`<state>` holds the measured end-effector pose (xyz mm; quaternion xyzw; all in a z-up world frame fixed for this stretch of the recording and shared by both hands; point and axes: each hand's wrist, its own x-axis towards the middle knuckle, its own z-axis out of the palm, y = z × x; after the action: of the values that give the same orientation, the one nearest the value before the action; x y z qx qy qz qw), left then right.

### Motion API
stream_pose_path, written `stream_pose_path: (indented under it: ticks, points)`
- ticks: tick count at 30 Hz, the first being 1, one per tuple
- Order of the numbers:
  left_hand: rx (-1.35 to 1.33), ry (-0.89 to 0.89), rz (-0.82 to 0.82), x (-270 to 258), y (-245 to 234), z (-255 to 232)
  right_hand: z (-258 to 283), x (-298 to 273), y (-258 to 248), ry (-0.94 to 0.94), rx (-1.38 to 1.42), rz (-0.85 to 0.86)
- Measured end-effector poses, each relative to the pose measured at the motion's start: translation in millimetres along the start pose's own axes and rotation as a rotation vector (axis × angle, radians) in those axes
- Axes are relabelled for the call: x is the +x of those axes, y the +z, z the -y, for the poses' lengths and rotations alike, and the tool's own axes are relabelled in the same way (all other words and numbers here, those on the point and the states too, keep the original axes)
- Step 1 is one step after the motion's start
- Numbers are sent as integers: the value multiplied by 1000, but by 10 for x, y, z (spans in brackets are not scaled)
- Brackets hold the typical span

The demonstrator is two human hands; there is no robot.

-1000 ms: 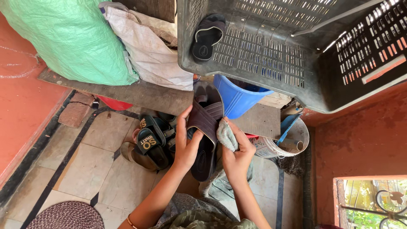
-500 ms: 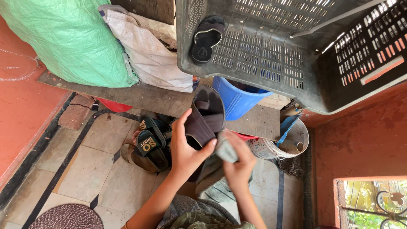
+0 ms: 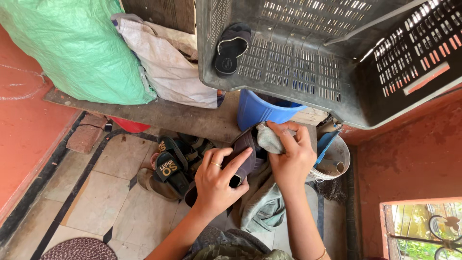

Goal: The person sits on the floor and wipes a pair of dark sandals with a cloth, cleaning the straps and soles. The person places the cleaned sandals into a black plastic basket and then picks up another pair of sandals to continue cleaning.

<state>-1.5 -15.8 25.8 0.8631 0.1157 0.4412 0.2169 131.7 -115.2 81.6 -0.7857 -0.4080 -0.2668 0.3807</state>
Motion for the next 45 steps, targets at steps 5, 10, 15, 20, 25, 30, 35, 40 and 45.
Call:
stream_pose_path:
  ticks: [5, 10, 15, 20, 25, 30, 35, 40, 45]
  points:
    - [63, 41, 41, -3, -14, 20, -102, -49, 58, 8, 2, 122]
    - [44, 33, 71, -27, 41, -29, -281, 56, 10, 102, 70, -121]
    - [28, 29, 96, -37, 106, -31, -230, -54, -1, 30, 113, 38]
    - [22, 28, 101, -12, 150, -16, -270, 21, 48, 141, 26, -19]
    - [20, 40, 81, 19, 185, 18, -198, -55, 58, 114, 91, -11]
    - [26, 81, 85, 26, 178, 46, -319, -89, 144, 174, -22, -46]
    - [6, 23, 5, 79, 145, 18, -619, 25, -36, 219, -93, -242]
    - [-46, -31, -3, 128, 154, 35, -433, -229, -29, 88, 46, -29]
    - [-49, -16, 31, 107, 198, -3, -486, -244, 43, 201, -19, -64]
